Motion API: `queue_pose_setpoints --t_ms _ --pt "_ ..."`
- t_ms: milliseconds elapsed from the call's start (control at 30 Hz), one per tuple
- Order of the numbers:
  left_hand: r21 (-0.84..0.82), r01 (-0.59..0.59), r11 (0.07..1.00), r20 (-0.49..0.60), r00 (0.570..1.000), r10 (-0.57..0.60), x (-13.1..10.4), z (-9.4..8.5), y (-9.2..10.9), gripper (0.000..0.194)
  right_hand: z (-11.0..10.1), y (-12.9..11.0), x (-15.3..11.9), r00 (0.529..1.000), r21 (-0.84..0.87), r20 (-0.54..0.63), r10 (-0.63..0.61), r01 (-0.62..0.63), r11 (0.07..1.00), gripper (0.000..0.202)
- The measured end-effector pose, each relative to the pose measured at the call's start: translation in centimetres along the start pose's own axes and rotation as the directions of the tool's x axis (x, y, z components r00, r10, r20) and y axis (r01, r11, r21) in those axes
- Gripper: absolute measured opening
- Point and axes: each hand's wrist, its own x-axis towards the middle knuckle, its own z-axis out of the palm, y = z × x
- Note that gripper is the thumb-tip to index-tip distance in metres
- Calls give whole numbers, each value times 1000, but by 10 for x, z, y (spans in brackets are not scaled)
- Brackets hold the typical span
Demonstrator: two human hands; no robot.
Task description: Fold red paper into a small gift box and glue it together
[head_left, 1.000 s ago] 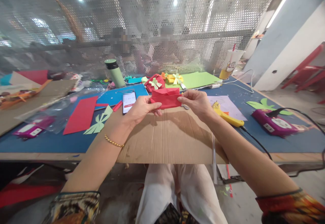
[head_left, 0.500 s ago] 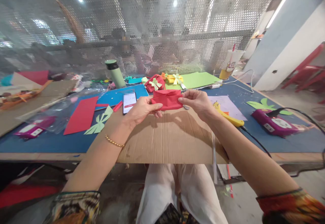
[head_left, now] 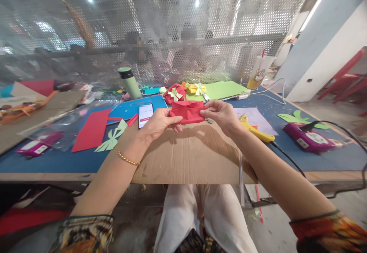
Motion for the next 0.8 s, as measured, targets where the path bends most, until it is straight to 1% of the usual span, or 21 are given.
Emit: queue_pose_setpoints --t_ms 133,233,333,433,533,700,800 --pt "21 -4 1000 -33 999 5 1 0 0 35 3 -1 -1 993 -103 -45 -109 104 989 54" --pt "22 -3 1000 -39 999 4 1 0 0 36 3 -1 -1 990 -176 -57 -132 121 977 51" --pt "16 -11 1000 -33 999 11 1 0 0 36 2 -2 -2 986 -214 -39 -164 152 965 47" --pt "23 -10 1000 -38 999 10 1 -1 -1 35 2 -4 -4 983 -224 -5 -182 177 958 42" --pt "37 3 999 -50 999 -1 2 -2 -2 33 3 -5 -5 983 -225 2 -182 178 958 41" --pt "46 4 999 -36 999 -3 1 -1 0 30 6 -6 -6 976 -238 -9 -218 210 948 48" --pt "34 -5 999 -27 1000 6 0 0 1 31 7 -7 -6 969 -249 9 -245 240 938 52"
